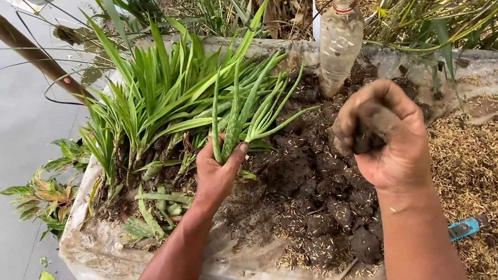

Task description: The person attaches a green leafy plant to a dark rock by hand, pressing the base of the plant against the rock surface. The person then places the attached unit onto a table covered with rice husks and other rocks. The person repeats this process with another plant and rock.

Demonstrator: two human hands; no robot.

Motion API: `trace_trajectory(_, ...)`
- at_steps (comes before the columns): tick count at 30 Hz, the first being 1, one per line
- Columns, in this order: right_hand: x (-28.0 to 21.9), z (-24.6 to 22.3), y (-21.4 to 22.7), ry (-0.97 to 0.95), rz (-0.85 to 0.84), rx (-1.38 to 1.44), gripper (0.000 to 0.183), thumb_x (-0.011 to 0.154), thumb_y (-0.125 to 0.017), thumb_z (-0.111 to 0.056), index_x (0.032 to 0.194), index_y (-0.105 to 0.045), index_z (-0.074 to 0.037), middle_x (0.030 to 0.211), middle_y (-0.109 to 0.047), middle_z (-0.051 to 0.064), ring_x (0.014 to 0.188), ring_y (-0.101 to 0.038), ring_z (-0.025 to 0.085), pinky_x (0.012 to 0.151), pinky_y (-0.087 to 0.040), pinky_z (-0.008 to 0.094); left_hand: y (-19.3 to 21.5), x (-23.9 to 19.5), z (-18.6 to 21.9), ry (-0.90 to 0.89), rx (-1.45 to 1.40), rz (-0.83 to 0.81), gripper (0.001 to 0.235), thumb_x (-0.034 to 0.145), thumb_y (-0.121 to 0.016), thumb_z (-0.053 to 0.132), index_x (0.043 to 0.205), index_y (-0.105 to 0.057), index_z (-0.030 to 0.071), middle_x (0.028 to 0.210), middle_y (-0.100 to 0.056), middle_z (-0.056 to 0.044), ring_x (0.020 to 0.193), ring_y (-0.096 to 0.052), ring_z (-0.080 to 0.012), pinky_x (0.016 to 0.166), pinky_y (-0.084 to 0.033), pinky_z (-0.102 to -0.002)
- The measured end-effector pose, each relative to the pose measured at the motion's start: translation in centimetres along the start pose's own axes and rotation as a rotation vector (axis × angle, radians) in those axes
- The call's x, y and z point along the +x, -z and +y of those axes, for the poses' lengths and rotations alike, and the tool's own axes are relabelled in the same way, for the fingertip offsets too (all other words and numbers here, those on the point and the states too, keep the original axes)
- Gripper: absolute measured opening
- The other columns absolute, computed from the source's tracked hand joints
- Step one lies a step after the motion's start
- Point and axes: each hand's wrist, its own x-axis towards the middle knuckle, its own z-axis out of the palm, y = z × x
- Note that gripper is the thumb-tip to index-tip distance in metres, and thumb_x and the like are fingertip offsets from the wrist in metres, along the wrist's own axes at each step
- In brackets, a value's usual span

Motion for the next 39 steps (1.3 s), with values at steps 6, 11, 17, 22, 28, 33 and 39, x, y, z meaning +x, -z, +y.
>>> trace_trajectory(6, 0.2, 2.3, 2.0, 0.247, 0.162, -0.256, 0.061, 0.114, -0.061, -0.026, 0.057, -0.047, -0.010, 0.044, -0.035, 0.009, 0.036, -0.030, 0.012, 0.036, -0.030, 0.024, 0.2, 0.4, -2.1, 0.010, -0.096, 0.063, 0.009, 0.101, -0.083, 0.006, 0.103, -0.074, 0.007, 0.076, -0.066, -0.004, 0.067, -0.058, -0.0090, 0.063, -0.052, -0.029)
trace_trajectory(11, 0.4, 2.3, 2.2, 0.239, 0.107, -0.255, 0.040, 0.113, -0.064, -0.027, 0.077, -0.060, -0.009, 0.057, -0.052, 0.011, 0.046, -0.048, 0.015, 0.045, -0.046, 0.027, -0.4, 0.1, -0.3, 0.012, -0.095, 0.077, 0.010, 0.100, -0.083, 0.007, 0.104, -0.075, 0.006, 0.077, -0.066, -0.002, 0.068, -0.057, -0.0073, 0.064, -0.050, -0.027)
trace_trajectory(17, 0.1, 0.0, -1.3, 0.038, 0.051, -0.140, 0.036, 0.097, -0.075, -0.012, 0.130, -0.066, 0.002, 0.121, -0.077, 0.023, 0.104, -0.080, 0.031, 0.091, -0.073, 0.045, -0.3, 0.3, -0.1, 0.005, -0.086, 0.082, 0.009, 0.099, -0.084, 0.006, 0.104, -0.075, 0.006, 0.075, -0.066, -0.002, 0.067, -0.056, -0.0072, 0.063, -0.050, -0.027)
trace_trajectory(22, 0.1, 1.0, 0.3, 0.032, 0.105, -0.110, 0.025, 0.098, -0.080, -0.015, 0.115, -0.073, 0.002, 0.087, -0.077, 0.017, 0.076, -0.080, 0.024, 0.064, -0.075, 0.038, 0.0, 0.4, -0.9, 0.005, -0.092, 0.081, 0.009, 0.100, -0.084, 0.006, 0.103, -0.076, 0.005, 0.075, -0.068, -0.004, 0.066, -0.057, -0.0082, 0.062, -0.050, -0.027)
trace_trajectory(28, 0.4, 0.9, -0.1, 0.031, 0.210, -0.099, 0.015, 0.103, -0.078, -0.015, 0.107, -0.065, -0.009, 0.096, -0.077, 0.018, 0.077, -0.080, 0.027, 0.050, -0.067, 0.036, 0.1, 0.4, -1.6, 0.024, -0.074, 0.084, 0.009, 0.099, -0.084, 0.006, 0.104, -0.077, 0.005, 0.074, -0.067, -0.004, 0.063, -0.055, -0.0084, 0.060, -0.050, -0.027)
trace_trajectory(33, 0.6, 2.9, 3.0, 0.177, 0.164, -0.145, 0.058, 0.116, -0.064, -0.042, 0.066, -0.056, -0.015, 0.051, -0.046, 0.008, 0.040, -0.040, 0.012, 0.038, -0.038, 0.024, -0.2, 0.5, -1.4, -0.008, -0.059, 0.102, 0.011, 0.098, -0.086, 0.007, 0.101, -0.076, 0.006, 0.073, -0.065, 0.000, 0.066, -0.055, -0.0059, 0.060, -0.046, -0.026)
trace_trajectory(39, 1.0, 4.6, 3.6, 0.261, 0.170, -0.213, 0.059, 0.116, -0.061, -0.030, 0.061, -0.054, -0.011, 0.045, -0.042, 0.009, 0.036, -0.035, 0.012, 0.038, -0.032, 0.026, -0.2, 0.3, -1.0, 0.001, -0.068, 0.092, 0.009, 0.098, -0.085, 0.006, 0.101, -0.077, 0.006, 0.072, -0.066, -0.003, 0.065, -0.055, -0.0074, 0.061, -0.047, -0.026)
